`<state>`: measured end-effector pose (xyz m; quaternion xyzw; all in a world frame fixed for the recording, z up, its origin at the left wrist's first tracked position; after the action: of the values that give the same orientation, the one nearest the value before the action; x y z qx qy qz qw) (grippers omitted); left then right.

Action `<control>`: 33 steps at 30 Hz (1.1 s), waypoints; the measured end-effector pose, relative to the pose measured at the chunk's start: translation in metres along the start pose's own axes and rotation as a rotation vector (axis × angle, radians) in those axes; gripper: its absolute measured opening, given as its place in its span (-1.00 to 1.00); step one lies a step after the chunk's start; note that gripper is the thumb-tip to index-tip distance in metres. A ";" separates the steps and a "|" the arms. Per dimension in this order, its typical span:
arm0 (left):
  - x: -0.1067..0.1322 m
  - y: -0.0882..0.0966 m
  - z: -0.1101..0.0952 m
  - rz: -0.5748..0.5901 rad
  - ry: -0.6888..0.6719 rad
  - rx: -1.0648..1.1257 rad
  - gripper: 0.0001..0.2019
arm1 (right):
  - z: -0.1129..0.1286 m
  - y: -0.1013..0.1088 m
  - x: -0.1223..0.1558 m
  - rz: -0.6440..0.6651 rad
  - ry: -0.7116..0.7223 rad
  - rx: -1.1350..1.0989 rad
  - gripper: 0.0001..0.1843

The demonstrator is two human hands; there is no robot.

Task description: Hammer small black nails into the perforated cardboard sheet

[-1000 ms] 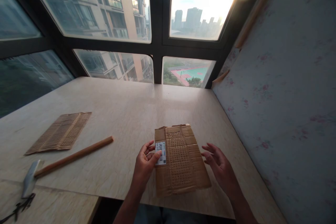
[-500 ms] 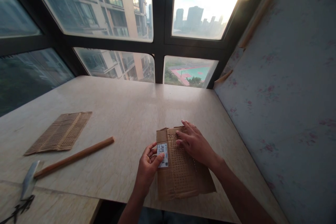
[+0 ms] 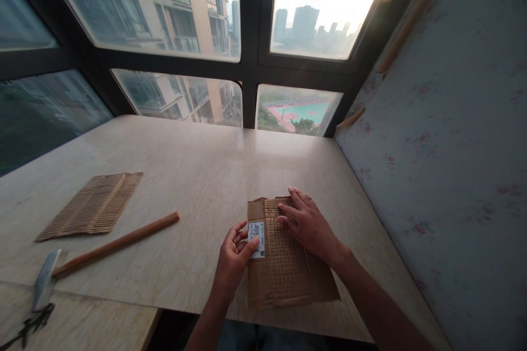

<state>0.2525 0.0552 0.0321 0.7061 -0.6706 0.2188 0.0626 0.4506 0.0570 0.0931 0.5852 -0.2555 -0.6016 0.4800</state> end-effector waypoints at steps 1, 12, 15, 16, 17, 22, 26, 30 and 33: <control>0.000 0.001 0.001 0.000 -0.003 -0.002 -0.22 | 0.000 0.001 0.000 0.007 0.003 0.003 -0.66; 0.002 -0.002 0.008 0.031 -0.009 -0.023 -0.26 | -0.004 0.007 0.005 0.017 0.007 0.024 -0.65; 0.002 -0.003 0.007 0.042 -0.016 -0.014 -0.28 | -0.004 0.007 0.004 0.016 0.014 0.026 -0.69; 0.002 -0.003 0.007 0.045 -0.020 -0.011 -0.29 | -0.004 0.008 0.003 0.016 0.016 0.027 -0.70; 0.002 -0.003 0.008 0.048 -0.023 -0.010 -0.29 | -0.004 0.008 0.003 0.016 0.018 0.029 -0.71; 0.002 -0.001 0.012 0.067 -0.029 -0.012 -0.31 | -0.005 0.007 0.004 0.015 0.017 0.035 -0.72; 0.004 -0.002 0.011 0.074 -0.026 -0.023 -0.32 | -0.005 0.006 0.004 0.034 0.012 0.041 -0.69; 0.004 -0.002 0.012 0.074 -0.028 -0.023 -0.30 | -0.005 0.006 0.004 0.037 0.002 0.037 -0.70; 0.003 -0.002 0.014 0.062 -0.041 -0.017 -0.28 | -0.004 0.007 0.004 0.045 -0.003 0.034 -0.70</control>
<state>0.2573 0.0471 0.0215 0.6887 -0.6951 0.2004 0.0481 0.4573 0.0518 0.0966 0.5864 -0.2794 -0.5871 0.4831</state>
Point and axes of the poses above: each hand's wrist, its own x-axis away from the middle knuckle, its own y-axis out of the back of the hand, z = x × y, the point moved 4 cm from there along -x, towards the middle knuckle, and after that the axes turned 10 degrees about -z, right-handed, at the moved point
